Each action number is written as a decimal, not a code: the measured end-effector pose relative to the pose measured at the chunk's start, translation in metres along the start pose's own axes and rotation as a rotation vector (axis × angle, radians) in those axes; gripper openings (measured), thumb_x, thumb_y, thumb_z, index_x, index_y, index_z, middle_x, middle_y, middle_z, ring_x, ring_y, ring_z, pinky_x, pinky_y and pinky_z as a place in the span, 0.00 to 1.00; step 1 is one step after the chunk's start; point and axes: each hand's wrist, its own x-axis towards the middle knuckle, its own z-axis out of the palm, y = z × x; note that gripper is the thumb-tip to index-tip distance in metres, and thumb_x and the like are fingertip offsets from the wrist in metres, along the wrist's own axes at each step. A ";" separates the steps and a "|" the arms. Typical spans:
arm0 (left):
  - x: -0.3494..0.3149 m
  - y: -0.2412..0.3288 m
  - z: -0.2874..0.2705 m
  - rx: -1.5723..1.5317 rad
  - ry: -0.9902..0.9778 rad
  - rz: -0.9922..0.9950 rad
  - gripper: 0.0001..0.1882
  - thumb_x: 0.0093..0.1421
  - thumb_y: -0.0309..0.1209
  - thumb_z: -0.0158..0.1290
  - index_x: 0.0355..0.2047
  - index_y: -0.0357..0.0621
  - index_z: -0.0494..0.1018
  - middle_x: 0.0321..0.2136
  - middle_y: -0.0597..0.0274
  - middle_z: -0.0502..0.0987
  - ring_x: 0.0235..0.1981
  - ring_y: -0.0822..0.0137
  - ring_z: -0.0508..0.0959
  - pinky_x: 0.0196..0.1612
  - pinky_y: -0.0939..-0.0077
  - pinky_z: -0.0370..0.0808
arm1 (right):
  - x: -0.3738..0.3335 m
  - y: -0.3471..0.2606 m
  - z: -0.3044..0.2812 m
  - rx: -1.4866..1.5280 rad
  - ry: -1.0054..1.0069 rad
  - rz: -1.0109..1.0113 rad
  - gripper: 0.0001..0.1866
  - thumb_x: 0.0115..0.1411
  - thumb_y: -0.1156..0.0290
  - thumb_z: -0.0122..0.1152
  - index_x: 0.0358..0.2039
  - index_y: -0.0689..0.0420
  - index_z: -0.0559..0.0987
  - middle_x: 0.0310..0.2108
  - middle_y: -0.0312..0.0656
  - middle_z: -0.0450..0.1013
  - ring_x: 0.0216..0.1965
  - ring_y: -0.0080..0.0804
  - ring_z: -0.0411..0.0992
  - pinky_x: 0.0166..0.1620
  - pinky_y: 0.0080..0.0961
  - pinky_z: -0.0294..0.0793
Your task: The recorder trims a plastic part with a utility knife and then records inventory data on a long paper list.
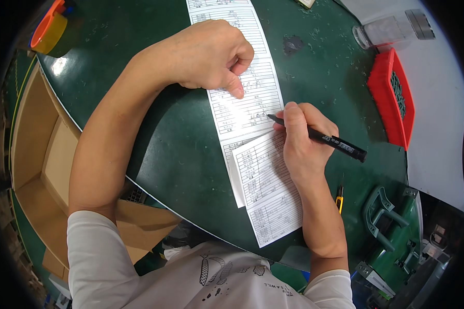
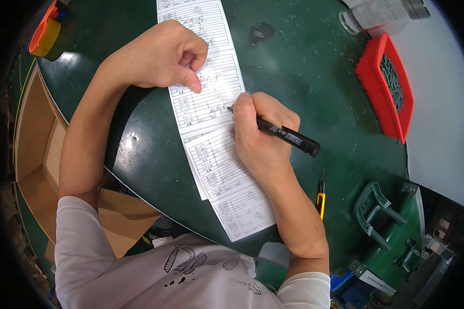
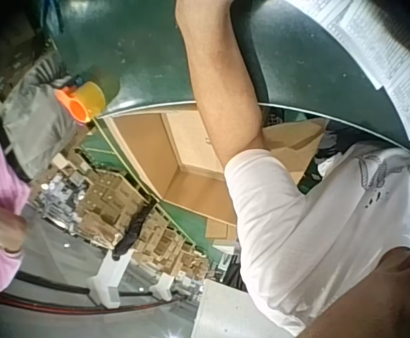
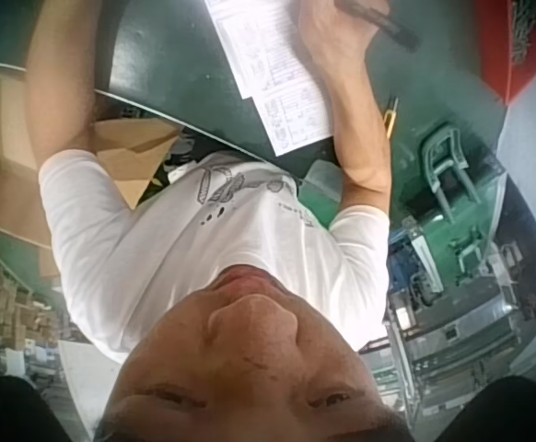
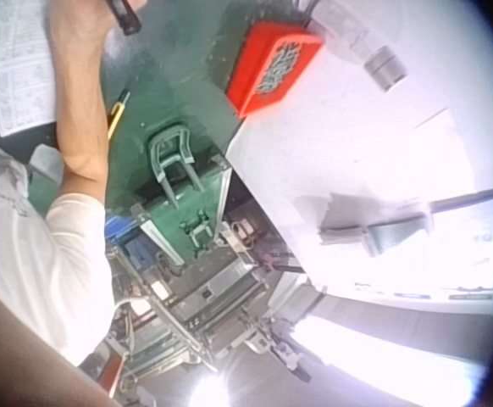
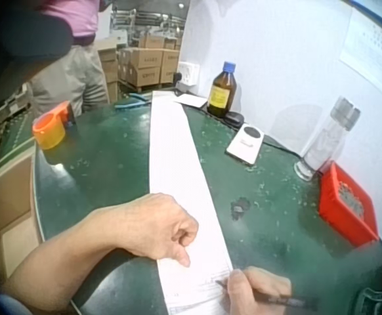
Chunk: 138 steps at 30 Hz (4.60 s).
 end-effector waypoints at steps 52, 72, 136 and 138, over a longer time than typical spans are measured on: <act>0.001 0.001 -0.001 0.017 -0.039 -0.039 0.18 0.37 0.33 0.71 0.21 0.37 0.72 0.15 0.58 0.72 0.17 0.64 0.71 0.22 0.69 0.65 | -0.007 -0.008 -0.006 0.073 -0.080 0.109 0.16 0.64 0.68 0.54 0.25 0.67 0.80 0.16 0.39 0.73 0.16 0.18 0.65 0.20 0.15 0.61; 0.000 -0.001 0.000 0.026 -0.020 -0.028 0.20 0.37 0.37 0.71 0.21 0.38 0.72 0.14 0.60 0.70 0.17 0.64 0.69 0.22 0.69 0.64 | -0.005 -0.008 -0.006 0.105 0.031 0.180 0.16 0.63 0.70 0.54 0.21 0.66 0.79 0.14 0.38 0.72 0.16 0.20 0.66 0.21 0.20 0.62; 0.000 0.008 -0.003 0.020 -0.145 0.014 0.21 0.32 0.33 0.73 0.20 0.36 0.73 0.16 0.58 0.72 0.18 0.62 0.72 0.22 0.69 0.66 | -0.001 -0.006 -0.001 0.054 -0.041 0.132 0.15 0.64 0.70 0.54 0.24 0.66 0.80 0.17 0.40 0.75 0.17 0.21 0.70 0.23 0.20 0.66; -0.001 0.008 -0.002 0.014 -0.143 0.015 0.21 0.32 0.33 0.73 0.20 0.36 0.73 0.16 0.58 0.71 0.18 0.62 0.72 0.23 0.69 0.66 | -0.001 -0.006 0.000 0.055 -0.030 0.127 0.14 0.64 0.71 0.54 0.24 0.66 0.80 0.17 0.40 0.75 0.17 0.21 0.69 0.22 0.21 0.66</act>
